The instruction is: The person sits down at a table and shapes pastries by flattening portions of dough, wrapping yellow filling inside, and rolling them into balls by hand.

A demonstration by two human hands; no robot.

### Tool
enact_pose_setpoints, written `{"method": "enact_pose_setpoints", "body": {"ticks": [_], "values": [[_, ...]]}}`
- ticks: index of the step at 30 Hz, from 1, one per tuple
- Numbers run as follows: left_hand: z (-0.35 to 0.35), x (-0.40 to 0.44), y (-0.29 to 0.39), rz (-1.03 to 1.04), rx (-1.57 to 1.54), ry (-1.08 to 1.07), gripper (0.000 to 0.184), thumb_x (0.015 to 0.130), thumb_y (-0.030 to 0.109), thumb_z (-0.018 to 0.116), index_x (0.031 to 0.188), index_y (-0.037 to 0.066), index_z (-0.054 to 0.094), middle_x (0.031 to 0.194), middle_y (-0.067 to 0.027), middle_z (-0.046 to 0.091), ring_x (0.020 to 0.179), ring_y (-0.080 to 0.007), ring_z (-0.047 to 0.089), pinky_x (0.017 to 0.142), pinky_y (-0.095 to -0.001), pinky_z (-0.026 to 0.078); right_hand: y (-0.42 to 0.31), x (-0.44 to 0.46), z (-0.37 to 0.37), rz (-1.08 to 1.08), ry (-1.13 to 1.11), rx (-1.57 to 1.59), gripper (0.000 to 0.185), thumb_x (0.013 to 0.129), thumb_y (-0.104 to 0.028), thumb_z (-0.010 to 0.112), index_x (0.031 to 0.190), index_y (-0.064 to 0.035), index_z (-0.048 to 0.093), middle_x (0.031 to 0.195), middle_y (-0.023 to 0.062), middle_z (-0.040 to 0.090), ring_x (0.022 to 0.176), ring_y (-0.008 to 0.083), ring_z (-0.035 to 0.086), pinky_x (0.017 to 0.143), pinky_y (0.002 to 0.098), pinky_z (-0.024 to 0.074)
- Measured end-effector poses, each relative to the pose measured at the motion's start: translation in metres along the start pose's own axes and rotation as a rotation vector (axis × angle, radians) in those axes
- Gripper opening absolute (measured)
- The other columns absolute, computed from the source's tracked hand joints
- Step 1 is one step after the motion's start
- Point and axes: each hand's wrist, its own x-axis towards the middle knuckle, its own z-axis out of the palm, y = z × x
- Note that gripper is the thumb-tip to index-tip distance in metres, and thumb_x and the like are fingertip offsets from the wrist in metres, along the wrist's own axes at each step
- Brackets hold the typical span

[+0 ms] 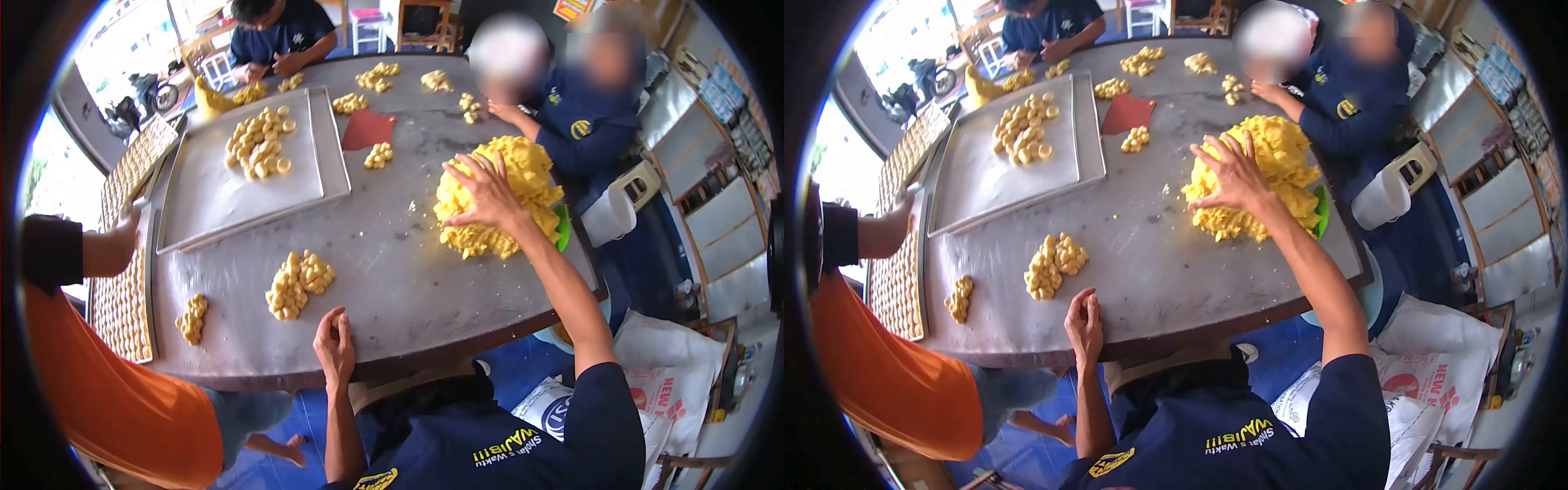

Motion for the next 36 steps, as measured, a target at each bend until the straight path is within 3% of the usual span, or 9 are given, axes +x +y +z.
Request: {"method": "enact_pose_setpoints", "body": {"ticks": [1,4,5,8,12,17,26,31,36], "values": [[0.001,0.0,0.0,-0.008,-0.023,0.002,0.022,0.099,0.016,0.062,0.112,0.0,0.067,0.066,-0.0005,0.053,0.059,-0.0079,0.05,0.055,-0.0254,0.041,0.003,0.004,0.003,0.006,-0.041,0.177,0.102,0.063,-0.065,0.082,0.145,-0.0132,0.05,0.142,0.0167,0.053,0.133,0.0354,0.047,0.114,0.0549,0.0299],[0.003,0.0,-0.001,-0.026,-0.055,0.0,0.022,0.099,0.016,0.062,0.113,0.001,0.067,0.066,-0.0002,0.053,0.059,-0.0076,0.05,0.056,-0.0253,0.041,-0.007,0.002,0.012,0.048,-0.154,0.392,0.091,0.067,-0.059,0.082,0.14,-0.0115,0.056,0.13,0.0179,0.062,0.121,0.0343,0.058,0.109,0.0452,0.041],[0.002,0.0,-0.002,-0.027,-0.041,-0.003,0.022,0.099,0.017,0.062,0.113,0.001,0.067,0.066,0.0,0.053,0.059,-0.0074,0.049,0.056,-0.025,0.04,-0.013,-0.003,0.031,-0.062,0.123,0.302,0.089,0.065,-0.061,0.082,0.134,-0.0085,0.061,0.11,0.0141,0.07,0.101,0.0294,0.067,0.096,0.0401,0.0504],[0.001,-0.003,-0.006,-0.042,-0.054,-0.02,0.022,0.1,0.017,0.061,0.115,0.001,0.067,0.067,0.0,0.052,0.061,-0.0073,0.049,0.057,-0.0246,0.04,-0.04,-0.028,0.055,0.103,0.194,0.242,0.086,0.063,-0.057,0.085,0.131,-0.0087,0.063,0.109,0.0133,0.069,0.099,0.029,0.067,0.094,0.041,0.0512],[-0.002,-0.004,-0.009,-0.047,-0.037,-0.053,0.026,0.1,0.015,0.06,0.122,0.002,0.065,0.074,-0.0023,0.055,0.065,-0.0086,0.052,0.059,-0.025,0.042,-0.08,-0.046,0.078,0.179,0.136,-0.002,0.083,0.063,-0.042,0.089,0.133,-0.0111,0.058,0.124,0.0107,0.059,0.117,0.0304,0.056,0.1,0.0466,0.0442],[-0.005,-0.002,-0.019,0.223,0.069,-0.045,0.041,0.099,0.008,0.056,0.14,0.005,0.054,0.104,-0.01,0.06,0.074,-0.0167,0.059,0.068,-0.0302,0.049,-0.105,-0.075,0.081,0.237,0.252,0.061,0.073,0.085,-0.043,0.073,0.143,-0.0075,0.048,0.138,0.0195,0.049,0.129,0.0449,0.043,0.108,0.0578,0.0355],[-0.005,-0.007,-0.013,0.124,0.051,-0.064,0.019,0.102,0.017,0.057,0.112,0.002,0.064,0.084,-0.0059,0.064,0.068,-0.0104,0.057,0.062,-0.0258,0.047,-0.128,-0.117,0.048,0.302,0.067,0.282,0.067,0.091,-0.02,0.068,0.151,-0.0098,0.041,0.139,0.0198,0.047,0.124,0.0433,0.047,0.105,0.0501,0.0417],[-0.001,-0.006,0.003,0.039,-0.086,-0.081,0.023,0.105,0.022,0.052,0.113,0.005,0.065,0.088,-0.0034,0.069,0.065,-0.0075,0.056,0.059,-0.0232,0.046,-0.087,-0.103,0.019,0.387,0.132,0.196,0.095,0.078,-0.043,0.081,0.152,-0.008,0.034,0.137,0.0221,0.049,0.124,0.0378,0.049,0.106,0.0518,0.0381],[0.003,0.004,-0.027,0.264,0.125,-0.187,0.025,0.102,0.015,0.057,0.122,0.004,0.068,0.101,-0.0074,0.065,0.081,-0.0104,0.061,0.066,-0.0262,0.05,-0.083,-0.118,0.076,0.415,0.257,0.358,0.095,0.084,-0.062,0.069,0.149,-0.0012,0.035,0.137,0.0215,0.05,0.124,0.0361,0.048,0.104,0.0511,0.0373]]}}
